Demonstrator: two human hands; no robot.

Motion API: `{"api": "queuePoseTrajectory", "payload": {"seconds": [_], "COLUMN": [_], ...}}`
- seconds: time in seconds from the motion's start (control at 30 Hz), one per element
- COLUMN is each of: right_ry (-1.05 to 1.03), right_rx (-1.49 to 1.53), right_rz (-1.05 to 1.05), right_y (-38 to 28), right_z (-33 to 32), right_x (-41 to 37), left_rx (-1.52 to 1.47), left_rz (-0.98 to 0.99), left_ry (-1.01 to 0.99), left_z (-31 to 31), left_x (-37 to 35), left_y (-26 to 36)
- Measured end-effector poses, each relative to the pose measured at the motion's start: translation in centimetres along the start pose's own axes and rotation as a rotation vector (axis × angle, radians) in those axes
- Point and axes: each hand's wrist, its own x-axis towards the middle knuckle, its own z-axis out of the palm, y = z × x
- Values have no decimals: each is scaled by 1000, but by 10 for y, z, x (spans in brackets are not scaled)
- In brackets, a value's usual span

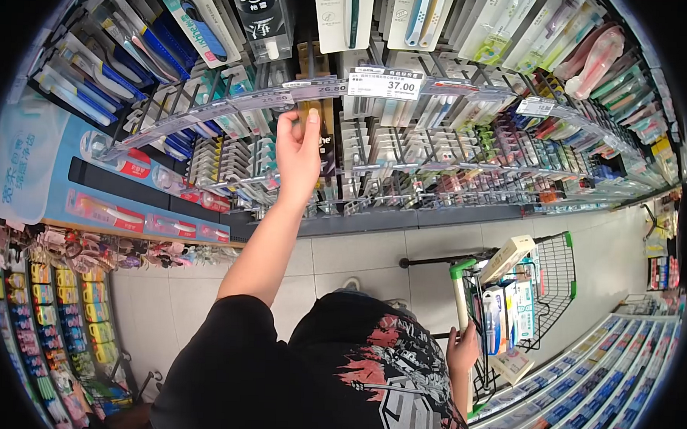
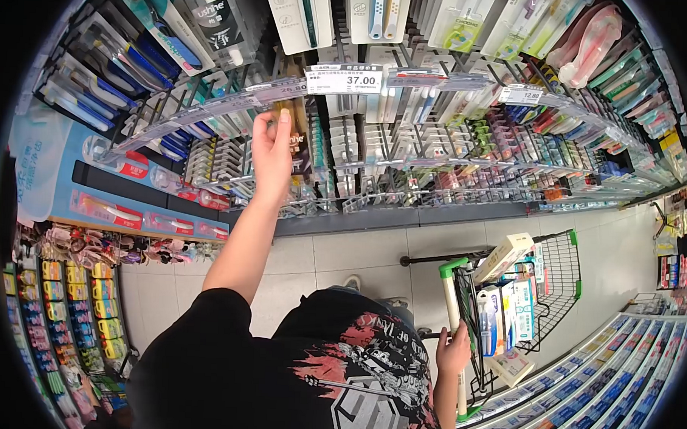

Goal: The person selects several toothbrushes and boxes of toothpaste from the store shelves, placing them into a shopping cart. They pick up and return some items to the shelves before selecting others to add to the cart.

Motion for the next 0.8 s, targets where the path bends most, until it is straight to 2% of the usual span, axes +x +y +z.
{"api": "queuePoseTrajectory", "payload": {"seconds": [0.07, 0.23, 0.3, 0.4, 0.53, 0.6, 0.67, 0.8], "right_ry": [-6, -20, -16, -6, -2, -2, -3, -13], "right_rx": [6, 12, 12, 4, -18, -19, -20, -20], "right_rz": [7, 10, 12, 10, -6, -6, -4, 19], "right_y": [1, 0, 2, 2, 0, -1, -1, -2], "right_z": [0, -1, 1, 2, 0, -2, -1, 0], "right_x": [0, 0, 0, 0, 0, 0, -1, 0], "left_rx": [98, 101, 185, 353, 341, 442, 493, 604], "left_rz": [24, -14, 183, 163, 143, 276, 233, 298], "left_ry": [42, 26, 84, 160, 166, 149, 121, 134], "left_z": [0, 2, 4, 1, 2, 3, 2, 0], "left_x": [8, 33, 42, 50, 63, 66, 66, 69], "left_y": [-4, -12, -22, -34, -59, -64, -66, -81]}}
